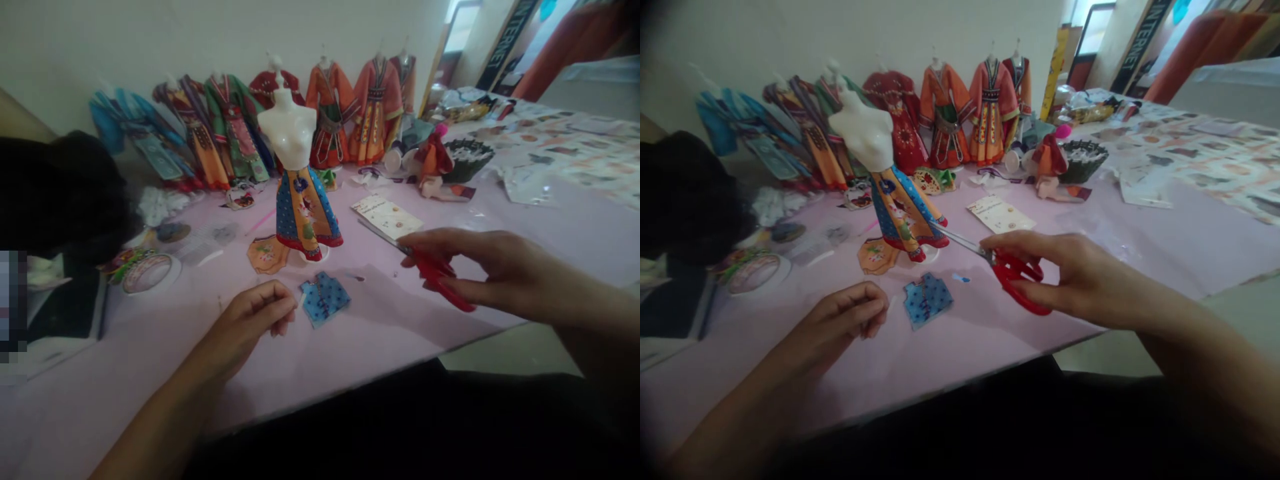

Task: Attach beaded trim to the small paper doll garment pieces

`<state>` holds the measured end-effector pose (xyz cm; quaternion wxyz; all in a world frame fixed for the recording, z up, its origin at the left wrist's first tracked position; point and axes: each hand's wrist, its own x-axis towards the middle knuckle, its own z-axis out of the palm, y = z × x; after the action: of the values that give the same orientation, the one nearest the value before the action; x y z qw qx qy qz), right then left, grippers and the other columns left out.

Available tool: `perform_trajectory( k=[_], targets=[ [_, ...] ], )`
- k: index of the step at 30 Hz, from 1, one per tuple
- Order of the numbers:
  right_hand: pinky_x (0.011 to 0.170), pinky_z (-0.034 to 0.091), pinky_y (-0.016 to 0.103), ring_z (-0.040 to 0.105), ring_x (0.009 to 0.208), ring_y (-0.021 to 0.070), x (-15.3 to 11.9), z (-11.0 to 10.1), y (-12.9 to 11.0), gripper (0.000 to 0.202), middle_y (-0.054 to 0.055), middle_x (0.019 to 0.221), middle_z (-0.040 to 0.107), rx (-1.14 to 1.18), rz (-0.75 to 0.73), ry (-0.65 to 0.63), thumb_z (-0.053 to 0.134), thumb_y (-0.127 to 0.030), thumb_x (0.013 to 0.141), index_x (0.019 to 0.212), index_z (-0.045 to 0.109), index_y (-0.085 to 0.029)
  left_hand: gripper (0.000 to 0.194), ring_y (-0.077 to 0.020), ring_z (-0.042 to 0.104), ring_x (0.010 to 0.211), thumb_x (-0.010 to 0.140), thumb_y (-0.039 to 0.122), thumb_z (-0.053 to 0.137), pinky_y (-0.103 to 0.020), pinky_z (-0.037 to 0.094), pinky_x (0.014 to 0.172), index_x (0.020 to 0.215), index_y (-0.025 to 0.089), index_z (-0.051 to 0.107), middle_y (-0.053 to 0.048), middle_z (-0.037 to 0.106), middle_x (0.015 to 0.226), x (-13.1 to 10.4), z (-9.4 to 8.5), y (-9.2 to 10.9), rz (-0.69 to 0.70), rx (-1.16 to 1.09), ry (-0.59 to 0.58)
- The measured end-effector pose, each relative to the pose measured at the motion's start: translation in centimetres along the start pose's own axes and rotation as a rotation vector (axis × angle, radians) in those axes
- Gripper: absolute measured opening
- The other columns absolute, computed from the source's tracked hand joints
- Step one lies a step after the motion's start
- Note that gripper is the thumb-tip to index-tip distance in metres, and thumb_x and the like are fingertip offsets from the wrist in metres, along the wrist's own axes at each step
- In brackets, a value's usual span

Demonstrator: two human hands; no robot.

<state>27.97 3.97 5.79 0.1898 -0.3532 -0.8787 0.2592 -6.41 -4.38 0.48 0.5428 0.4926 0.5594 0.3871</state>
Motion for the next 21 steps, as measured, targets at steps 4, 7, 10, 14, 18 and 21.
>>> perform_trajectory(
  k=[4, 7, 10, 14, 18, 21],
  targets=[
    [0.077, 0.057, 0.025, 0.069, 0.085, 0.0156, 1.3, 2.5, -1.3, 0.046, 0.003, 0.107, 0.074, 0.167, -0.061, -0.127, 0.067, -0.04, 0.096, 0.14, 0.061, -0.029, 0.024, -0.0113, 0.048, 0.058, 0.084, 0.039, 0.071, -0.025, 0.034, 0.054, 0.073, 0.019, 0.064, 0.002, 0.06, 0.067, -0.2, -0.1, 0.4, 0.009, -0.022, 0.031],
    [0.082, 0.057, 0.027, 0.07, 0.091, 0.0179, 2.9, 4.7, -1.9, 0.057, 0.005, 0.111, 0.074, 0.257, -0.067, -0.186, 0.078, -0.049, 0.085, 0.134, 0.065, -0.022, 0.022, -0.0108, 0.051, 0.06, 0.086, 0.036, 0.071, -0.025, 0.036, 0.056, 0.076, 0.018, 0.065, 0.002, 0.062, 0.07, -0.4, -0.3, 0.5, 0.035, -0.047, 0.023],
    [0.077, 0.056, 0.027, 0.068, 0.083, 0.0172, 4.3, 6.6, -2.3, 0.074, 0.006, 0.102, 0.074, 0.283, -0.086, -0.246, 0.084, -0.059, 0.075, 0.133, 0.065, -0.017, 0.02, -0.0102, 0.053, 0.062, 0.086, 0.035, 0.072, -0.024, 0.037, 0.058, 0.078, 0.017, 0.066, 0.002, 0.063, 0.071, -0.7, -0.5, 0.9, 0.039, -0.086, 0.03],
    [0.071, 0.054, 0.025, 0.064, 0.075, 0.015, 5.2, 8.4, -2.7, 0.067, 0.003, 0.093, 0.072, 0.324, -0.114, -0.293, 0.082, -0.06, 0.077, 0.127, 0.068, -0.018, 0.02, -0.0097, 0.054, 0.063, 0.084, 0.033, 0.072, -0.024, 0.037, 0.06, 0.077, 0.015, 0.066, 0.002, 0.063, 0.071, -1.1, -0.6, 1.3, -0.001, -0.172, 0.053],
    [0.068, 0.054, 0.026, 0.062, 0.072, 0.015, 5.6, 9.3, -2.6, 0.062, 0.003, 0.091, 0.072, 0.365, -0.079, -0.332, 0.082, -0.057, 0.078, 0.125, 0.07, -0.019, 0.021, -0.0101, 0.054, 0.062, 0.084, 0.033, 0.071, -0.025, 0.037, 0.06, 0.076, 0.015, 0.065, 0.002, 0.062, 0.07, -1.1, -0.7, 1.3, -0.026, -0.222, 0.053],
    [0.067, 0.053, 0.027, 0.06, 0.072, 0.0155, 5.8, 9.2, -2.4, 0.061, 0.003, 0.091, 0.071, 0.378, -0.063, -0.351, 0.083, -0.057, 0.077, 0.124, 0.071, -0.02, 0.019, -0.0101, 0.054, 0.062, 0.084, 0.032, 0.07, -0.025, 0.037, 0.06, 0.075, 0.016, 0.065, 0.002, 0.062, 0.069, -1.0, -0.7, 1.1, -0.029, -0.229, 0.054]
  ],
)
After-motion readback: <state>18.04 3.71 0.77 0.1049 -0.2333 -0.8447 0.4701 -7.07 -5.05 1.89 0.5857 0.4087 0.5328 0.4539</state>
